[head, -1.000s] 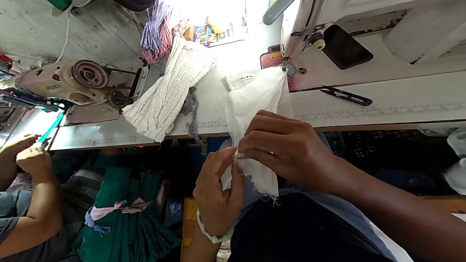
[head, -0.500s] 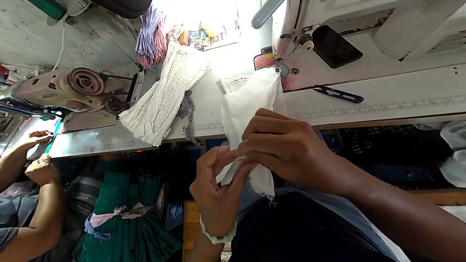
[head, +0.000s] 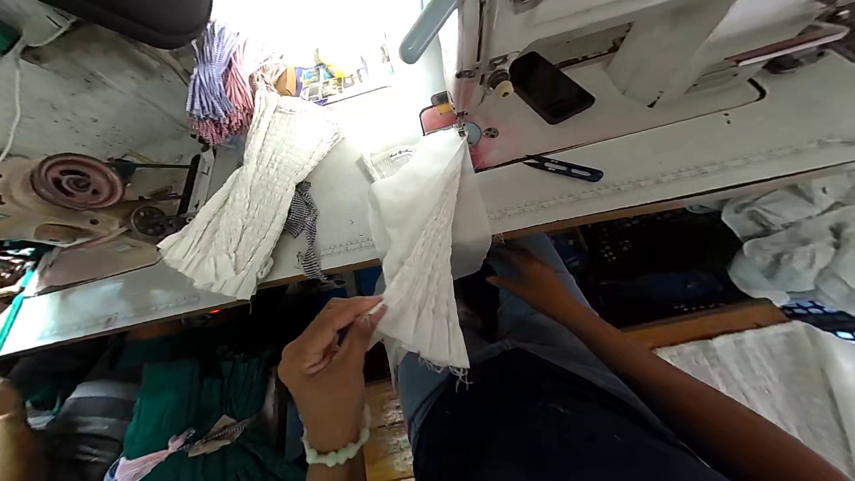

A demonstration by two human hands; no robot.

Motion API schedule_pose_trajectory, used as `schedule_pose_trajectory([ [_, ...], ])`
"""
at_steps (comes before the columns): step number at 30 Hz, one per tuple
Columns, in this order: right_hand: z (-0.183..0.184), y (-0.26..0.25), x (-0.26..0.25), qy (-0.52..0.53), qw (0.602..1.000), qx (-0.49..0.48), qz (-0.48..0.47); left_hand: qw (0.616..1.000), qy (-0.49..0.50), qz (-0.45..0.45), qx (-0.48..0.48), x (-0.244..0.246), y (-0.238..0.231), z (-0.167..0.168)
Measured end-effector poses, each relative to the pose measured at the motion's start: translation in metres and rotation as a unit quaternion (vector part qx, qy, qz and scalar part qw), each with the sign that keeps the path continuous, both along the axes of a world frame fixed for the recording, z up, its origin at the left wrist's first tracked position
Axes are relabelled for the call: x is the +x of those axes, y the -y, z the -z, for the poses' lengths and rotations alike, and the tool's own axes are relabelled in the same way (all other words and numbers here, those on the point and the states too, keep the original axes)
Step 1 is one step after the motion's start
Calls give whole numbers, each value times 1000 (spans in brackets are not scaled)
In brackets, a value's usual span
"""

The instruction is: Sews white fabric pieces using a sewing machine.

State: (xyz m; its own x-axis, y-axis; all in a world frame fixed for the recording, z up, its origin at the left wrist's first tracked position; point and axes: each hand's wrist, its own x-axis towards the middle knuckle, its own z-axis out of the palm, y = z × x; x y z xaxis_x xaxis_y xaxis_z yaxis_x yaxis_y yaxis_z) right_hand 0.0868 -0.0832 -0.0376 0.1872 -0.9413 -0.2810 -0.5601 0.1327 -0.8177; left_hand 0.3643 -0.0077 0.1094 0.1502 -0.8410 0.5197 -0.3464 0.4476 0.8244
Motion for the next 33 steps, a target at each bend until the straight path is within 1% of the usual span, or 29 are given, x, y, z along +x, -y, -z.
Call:
schedule_pose_trajectory([
  [2, 31, 15, 10, 58, 998, 39, 1, 1000, -22, -8, 11, 6, 5, -2],
  [3, 37, 20, 14, 91, 994, 55, 0, 999, -27, -14, 12, 11, 8, -3],
  [5, 34, 20, 18, 148, 986, 71, -20, 999, -30, -36, 8, 25, 16, -8],
  [7, 12, 1, 15, 174, 984, 40, -28, 998, -25, -60, 3, 43, 27, -12],
  [8, -4, -14, 12, 172, 985, 1, -10, 997, -25, -67, 2, 50, 33, -14],
  [10, -36, -44, 6, 159, 980, -111, 33, 997, -38, -67, 3, 60, 43, -14],
  [12, -61, -61, 4, 172, 958, -229, 31, 998, -38, -56, 1, 62, 49, -16],
  [13, -69, -62, 4, 194, 941, -276, 4, 998, -34, -47, -6, 61, 51, -18],
  [15, -79, -52, 5, 228, 906, -344, -94, 999, -25, -28, -22, 56, 52, -22],
  [16, -84, -44, 8, 226, 888, -374, -142, 999, -22, -21, -27, 53, 52, -23],
  [18, -95, -31, 19, 184, 854, -442, -205, 999, -12, -15, -35, 47, 47, -24],
  [20, -108, -24, 34, 138, 819, -507, -232, 999, 0, -10, -44, 43, 41, -22],
  [23, -126, -19, 56, 101, 780, -573, -231, 999, 17, -3, -40, 36, 29, -17],
  [26, -142, -15, 72, 87, 772, -593, -213, 999, 9, 5, -37, 25, 20, -13],
  [33, -163, -12, 91, 129, 787, -578, -170, 997, 5, 39, -73, 1, 11, -14],
])
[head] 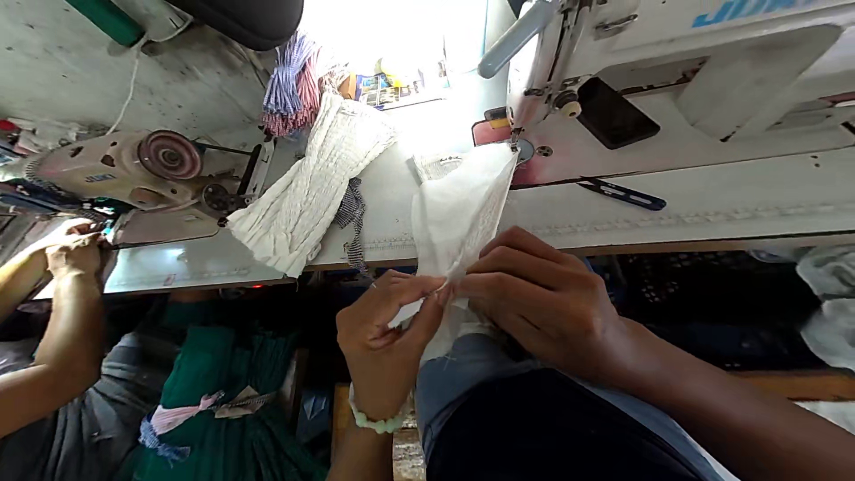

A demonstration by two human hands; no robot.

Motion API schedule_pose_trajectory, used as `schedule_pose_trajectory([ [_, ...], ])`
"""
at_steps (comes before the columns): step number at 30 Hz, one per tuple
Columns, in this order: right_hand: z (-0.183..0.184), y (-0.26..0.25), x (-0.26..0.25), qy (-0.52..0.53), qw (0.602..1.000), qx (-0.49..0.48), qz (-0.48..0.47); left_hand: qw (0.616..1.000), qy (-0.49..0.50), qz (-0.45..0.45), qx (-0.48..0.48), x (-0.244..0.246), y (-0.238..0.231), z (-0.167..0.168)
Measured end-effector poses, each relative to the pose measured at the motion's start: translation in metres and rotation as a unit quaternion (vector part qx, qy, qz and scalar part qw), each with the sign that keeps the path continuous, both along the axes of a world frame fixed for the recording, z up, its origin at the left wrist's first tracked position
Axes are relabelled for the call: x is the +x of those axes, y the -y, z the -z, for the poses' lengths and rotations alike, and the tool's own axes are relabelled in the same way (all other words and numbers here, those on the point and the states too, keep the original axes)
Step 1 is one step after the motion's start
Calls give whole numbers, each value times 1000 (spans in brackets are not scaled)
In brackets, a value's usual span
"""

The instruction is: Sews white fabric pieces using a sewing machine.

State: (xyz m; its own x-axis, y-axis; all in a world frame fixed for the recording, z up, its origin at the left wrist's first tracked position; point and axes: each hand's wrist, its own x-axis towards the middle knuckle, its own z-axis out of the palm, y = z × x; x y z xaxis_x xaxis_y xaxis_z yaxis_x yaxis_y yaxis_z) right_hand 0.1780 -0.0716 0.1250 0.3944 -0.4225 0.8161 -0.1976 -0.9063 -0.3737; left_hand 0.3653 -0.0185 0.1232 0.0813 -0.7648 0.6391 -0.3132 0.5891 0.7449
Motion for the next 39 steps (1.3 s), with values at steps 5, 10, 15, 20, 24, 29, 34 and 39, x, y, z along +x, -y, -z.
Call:
schedule_pose_trajectory([
  [5, -5, -2, -1, 11, 1000, 20, 15, 999, 38, 4, -25, -4, -3, -2],
  [10, -9, -4, -5, 36, 999, 20, 19, 995, 90, -1, -43, -7, -5, -5],
  [15, -13, -1, -12, -4, 1000, 3, 4, 991, 109, -9, -71, -16, -6, -2],
  [20, -14, -5, -29, -6, 999, -47, 21, 995, 64, -32, -75, -42, -2, 26],
  [24, 8, -40, -57, -81, 995, -44, 44, 968, 234, 18, -92, -17, -2, 24],
  [29, 109, -73, -73, -149, 987, 50, 32, 828, 495, 257, 62, -14, -1, 43],
  [34, 147, -78, -75, -132, 987, 66, 65, 892, 400, 186, 98, -51, 73, 50],
  [39, 144, -76, -79, -131, 988, 52, 63, 886, 408, 218, 28, -89, 160, 68],
])
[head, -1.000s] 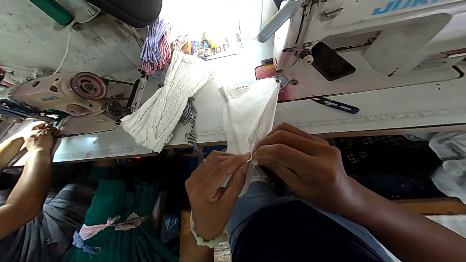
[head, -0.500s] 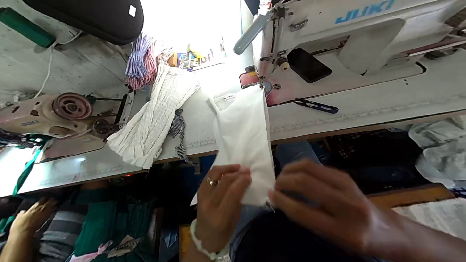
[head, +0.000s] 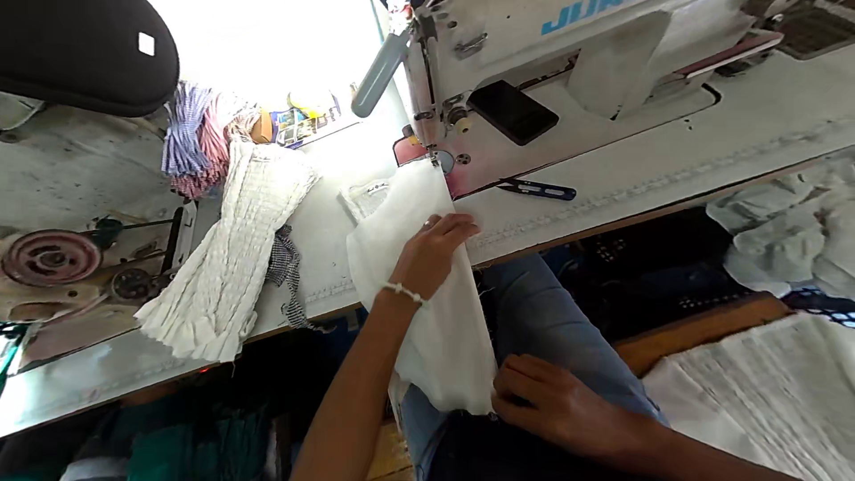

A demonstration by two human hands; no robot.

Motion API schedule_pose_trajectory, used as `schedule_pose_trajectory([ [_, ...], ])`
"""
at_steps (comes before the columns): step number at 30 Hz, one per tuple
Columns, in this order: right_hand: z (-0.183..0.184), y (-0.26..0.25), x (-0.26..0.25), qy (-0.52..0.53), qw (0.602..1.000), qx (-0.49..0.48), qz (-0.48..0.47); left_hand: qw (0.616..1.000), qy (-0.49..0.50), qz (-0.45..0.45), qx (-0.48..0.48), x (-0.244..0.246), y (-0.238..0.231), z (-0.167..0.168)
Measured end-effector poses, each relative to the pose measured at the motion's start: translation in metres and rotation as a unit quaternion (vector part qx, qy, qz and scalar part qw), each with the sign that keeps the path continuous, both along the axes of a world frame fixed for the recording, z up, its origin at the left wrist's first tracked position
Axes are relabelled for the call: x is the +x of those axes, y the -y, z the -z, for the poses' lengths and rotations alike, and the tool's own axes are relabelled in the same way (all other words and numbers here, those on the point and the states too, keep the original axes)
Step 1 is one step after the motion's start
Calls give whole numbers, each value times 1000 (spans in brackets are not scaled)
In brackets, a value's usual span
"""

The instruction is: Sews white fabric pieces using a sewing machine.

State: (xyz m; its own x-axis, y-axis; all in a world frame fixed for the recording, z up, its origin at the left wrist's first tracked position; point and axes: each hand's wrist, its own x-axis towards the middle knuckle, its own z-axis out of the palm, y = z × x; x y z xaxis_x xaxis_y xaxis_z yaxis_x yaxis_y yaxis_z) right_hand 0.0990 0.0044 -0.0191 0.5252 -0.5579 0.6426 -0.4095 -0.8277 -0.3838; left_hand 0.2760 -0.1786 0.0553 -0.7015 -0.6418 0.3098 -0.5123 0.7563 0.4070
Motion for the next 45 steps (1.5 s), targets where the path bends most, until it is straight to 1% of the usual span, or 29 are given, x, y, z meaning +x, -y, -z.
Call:
schedule_pose_trajectory([
  [2, -1, 1, -2, 1, 1000, -3, -9, 991, 104, 84, 21, -3, 23, -14],
  [3, -2, 0, -3, -1, 1000, -3, -11, 979, 166, 117, 38, -5, 32, -26],
  [4, -2, -1, -4, -2, 1000, -2, -12, 960, 234, 144, 51, -9, 40, -39],
  [6, -3, 0, -4, -2, 1000, -1, -15, 917, 353, 180, 42, -19, 50, -60],
  [8, -5, 1, -3, 0, 1000, -1, -22, 883, 414, 217, 28, -29, 54, -70],
  [12, -7, 3, -3, 6, 999, 9, -41, 850, 443, 284, -4, -42, 57, -72],
  [14, -7, 2, -4, 7, 999, 14, -45, 848, 435, 302, -9, -41, 59, -72],
  [16, -8, 2, -6, 11, 999, 12, -45, 858, 404, 314, -35, -34, 61, -71],
  [19, -8, 3, -7, 14, 998, 11, -52, 863, 404, 300, -47, -21, 61, -70],
  [21, -8, 4, -6, 15, 998, 11, -61, 862, 419, 283, -30, -16, 59, -67],
  [24, -9, 5, -4, 14, 998, 15, -67, 863, 414, 289, -34, -17, 59, -62],
  [26, -9, 4, -4, 12, 998, 18, -65, 858, 415, 300, -48, -21, 62, -63],
  [29, -10, 4, -5, 10, 998, 19, -62, 839, 448, 301, -71, -29, 65, -68],
  [30, -10, 4, -5, 11, 998, 18, -60, 839, 448, 299, -78, -29, 66, -70],
  [32, -10, 3, -5, 14, 998, 22, -61, 853, 424, 283, -108, -24, 68, -68],
  [34, -8, 3, -6, 15, 998, 24, -62, 888, 367, 250, -121, -13, 64, -57],
  [35, -8, 3, -6, 15, 998, 24, -64, 912, 323, 222, -116, -7, 59, -49],
  [37, -8, 3, -6, 12, 997, 22, -68, 957, 241, 137, -92, 5, 47, -27],
  [38, -9, 4, -6, 11, 997, 19, -71, 972, 214, 78, -64, 10, 40, -17],
  [40, -11, 4, -7, 11, 996, 18, -82, 985, 166, -42, 6, 23, 33, -3],
  [42, -12, 4, -9, 15, 996, 20, -90, 986, 101, -127, 44, 43, 34, 9],
  [44, -12, 4, -11, 17, 995, 21, -92, 982, 59, -172, 49, 60, 37, 15],
  [45, -13, 4, -11, 16, 995, 23, -96, 981, 62, -176, 50, 65, 37, 15],
])
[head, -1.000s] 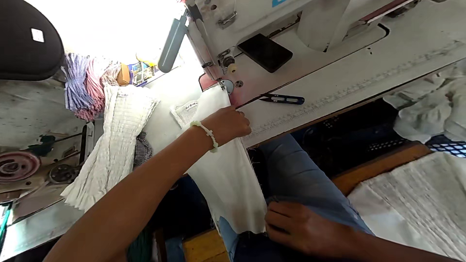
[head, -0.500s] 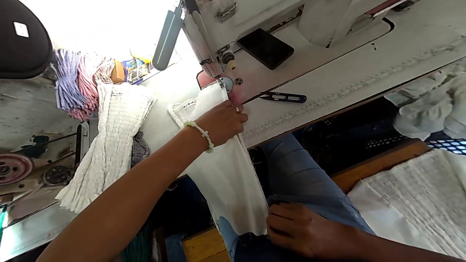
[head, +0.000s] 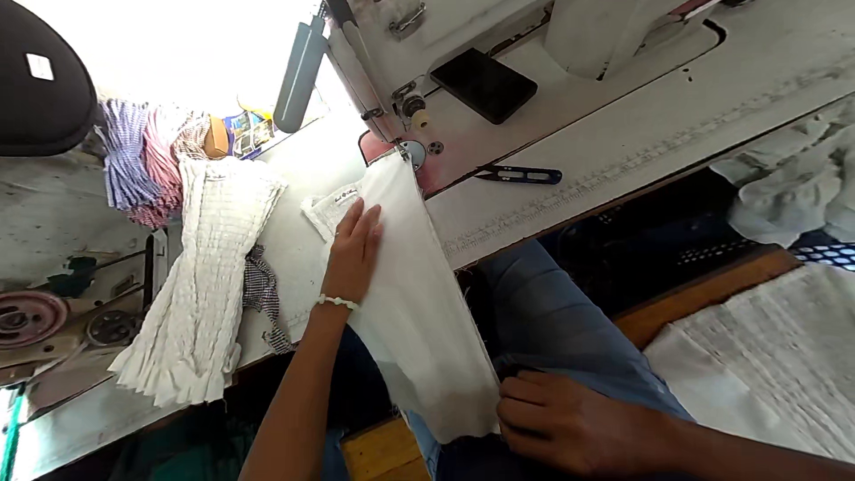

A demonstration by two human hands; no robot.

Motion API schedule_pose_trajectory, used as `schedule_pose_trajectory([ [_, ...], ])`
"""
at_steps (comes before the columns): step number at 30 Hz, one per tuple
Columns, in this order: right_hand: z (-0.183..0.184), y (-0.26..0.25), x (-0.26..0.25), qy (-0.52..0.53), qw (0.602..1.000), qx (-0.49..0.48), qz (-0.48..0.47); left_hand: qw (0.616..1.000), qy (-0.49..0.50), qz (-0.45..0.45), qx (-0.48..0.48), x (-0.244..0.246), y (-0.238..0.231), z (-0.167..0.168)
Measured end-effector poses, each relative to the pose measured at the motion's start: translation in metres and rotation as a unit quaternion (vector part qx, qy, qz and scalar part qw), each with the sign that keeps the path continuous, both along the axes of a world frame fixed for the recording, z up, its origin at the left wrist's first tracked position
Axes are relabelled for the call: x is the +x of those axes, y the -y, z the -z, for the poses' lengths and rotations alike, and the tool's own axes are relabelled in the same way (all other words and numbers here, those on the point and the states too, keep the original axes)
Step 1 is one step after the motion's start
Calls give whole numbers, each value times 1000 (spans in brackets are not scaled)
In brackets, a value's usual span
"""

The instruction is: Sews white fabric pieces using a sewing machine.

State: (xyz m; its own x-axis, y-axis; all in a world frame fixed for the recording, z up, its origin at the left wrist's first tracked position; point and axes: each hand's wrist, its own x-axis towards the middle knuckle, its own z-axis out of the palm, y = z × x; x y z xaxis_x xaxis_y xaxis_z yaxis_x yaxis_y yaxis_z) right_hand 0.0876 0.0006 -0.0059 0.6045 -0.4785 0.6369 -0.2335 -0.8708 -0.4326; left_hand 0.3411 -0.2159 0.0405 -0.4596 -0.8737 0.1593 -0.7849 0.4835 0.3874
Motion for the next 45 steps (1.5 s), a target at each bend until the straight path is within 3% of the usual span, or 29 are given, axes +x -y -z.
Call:
schedule_pose_trajectory([
  [5, -2, 4, 5, -6, 1000, -9, -15, 993, 105, -20, -56, -18, -4, -10],
  [8, 2, 5, 10, 1, 1000, -5, -15, 995, 74, -39, -51, -61, -14, -30],
  [12, 2, 6, 11, -6, 1000, -6, -10, 991, -12, -122, 56, -94, -15, -24],
  [18, 4, 5, 5, 6, 1000, 8, -6, 986, -93, -135, -24, -73, -19, -2],
  [21, 5, 5, 5, 6, 1000, 6, -6, 980, -14, -184, -75, -43, -17, -10],
  [25, 8, 5, 9, 15, 1000, 16, -9, 947, -4, -319, 22, -2, -10, -22],
  [31, 4, 5, 13, 25, 999, 21, -20, 940, -138, -304, 74, 23, 5, -33],
  [33, 4, 5, 12, 24, 999, 23, -19, 949, -90, -298, 48, 22, 8, -35],
  [37, 7, 6, 15, 28, 999, 23, -13, 958, 106, -263, -32, -14, 2, -32],
  [39, 10, 6, 19, 34, 999, 25, -13, 965, 130, -214, -81, -41, -5, -33],
  [42, 11, 7, 20, 32, 999, 30, -14, 986, 63, -146, -39, -81, -15, -33],
  [45, 10, 7, 18, 24, 999, 30, -8, 987, -28, -155, 10, -100, -24, -13],
])
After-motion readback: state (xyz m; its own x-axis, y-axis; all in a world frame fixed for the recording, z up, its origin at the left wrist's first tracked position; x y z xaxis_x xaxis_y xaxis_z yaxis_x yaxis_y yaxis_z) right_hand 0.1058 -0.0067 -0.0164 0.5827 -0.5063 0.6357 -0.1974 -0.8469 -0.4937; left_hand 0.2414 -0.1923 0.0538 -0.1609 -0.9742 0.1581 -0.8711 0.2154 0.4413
